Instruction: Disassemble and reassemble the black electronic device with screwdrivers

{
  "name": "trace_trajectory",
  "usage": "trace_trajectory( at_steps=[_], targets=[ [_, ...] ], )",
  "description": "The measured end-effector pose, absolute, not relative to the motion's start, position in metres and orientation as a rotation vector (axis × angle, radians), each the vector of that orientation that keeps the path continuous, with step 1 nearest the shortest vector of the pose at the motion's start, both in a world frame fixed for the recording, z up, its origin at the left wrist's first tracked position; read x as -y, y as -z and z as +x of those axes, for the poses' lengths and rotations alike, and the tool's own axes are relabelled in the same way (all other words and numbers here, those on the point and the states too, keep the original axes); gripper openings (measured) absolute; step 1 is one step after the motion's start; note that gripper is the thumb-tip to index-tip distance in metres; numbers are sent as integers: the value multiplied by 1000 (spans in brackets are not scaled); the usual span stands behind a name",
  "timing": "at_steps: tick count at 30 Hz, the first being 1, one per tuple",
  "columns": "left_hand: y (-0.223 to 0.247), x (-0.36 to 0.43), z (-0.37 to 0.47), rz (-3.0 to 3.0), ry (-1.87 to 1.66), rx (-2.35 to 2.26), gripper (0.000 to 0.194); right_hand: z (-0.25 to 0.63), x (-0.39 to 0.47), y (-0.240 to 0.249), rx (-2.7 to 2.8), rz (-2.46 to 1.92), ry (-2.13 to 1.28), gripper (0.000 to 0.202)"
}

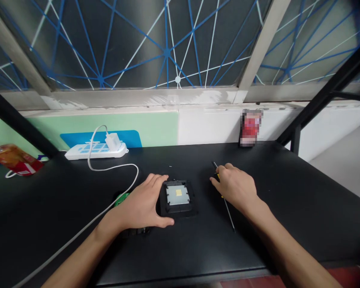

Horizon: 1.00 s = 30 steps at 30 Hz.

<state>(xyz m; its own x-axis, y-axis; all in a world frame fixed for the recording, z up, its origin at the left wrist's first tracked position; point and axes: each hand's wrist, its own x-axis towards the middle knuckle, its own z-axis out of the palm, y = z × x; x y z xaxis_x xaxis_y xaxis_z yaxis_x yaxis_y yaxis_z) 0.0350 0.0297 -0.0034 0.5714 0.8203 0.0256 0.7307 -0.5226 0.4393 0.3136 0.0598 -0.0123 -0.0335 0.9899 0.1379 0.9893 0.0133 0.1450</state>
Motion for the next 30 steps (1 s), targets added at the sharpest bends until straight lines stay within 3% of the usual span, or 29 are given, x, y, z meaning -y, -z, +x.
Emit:
trace_trajectory(
  at_steps=[7, 16, 22, 30],
  targets=[
    [0, -29, 26, 2325, -464, -1291, 79, 310, -61, 13, -2268, 2196, -267, 23],
    [-6, -11, 47, 2484, -373, -1099, 85, 310, -61, 13, -2260, 2223, -255, 24],
    [9, -10, 46, 2559, -244, -1115, 102, 312, -60, 14, -2292, 2200, -246, 24],
    [12, -19, 46, 2573, -179, -1207, 100, 312, -61, 21, -2378, 2234, -218, 23]
  ],
)
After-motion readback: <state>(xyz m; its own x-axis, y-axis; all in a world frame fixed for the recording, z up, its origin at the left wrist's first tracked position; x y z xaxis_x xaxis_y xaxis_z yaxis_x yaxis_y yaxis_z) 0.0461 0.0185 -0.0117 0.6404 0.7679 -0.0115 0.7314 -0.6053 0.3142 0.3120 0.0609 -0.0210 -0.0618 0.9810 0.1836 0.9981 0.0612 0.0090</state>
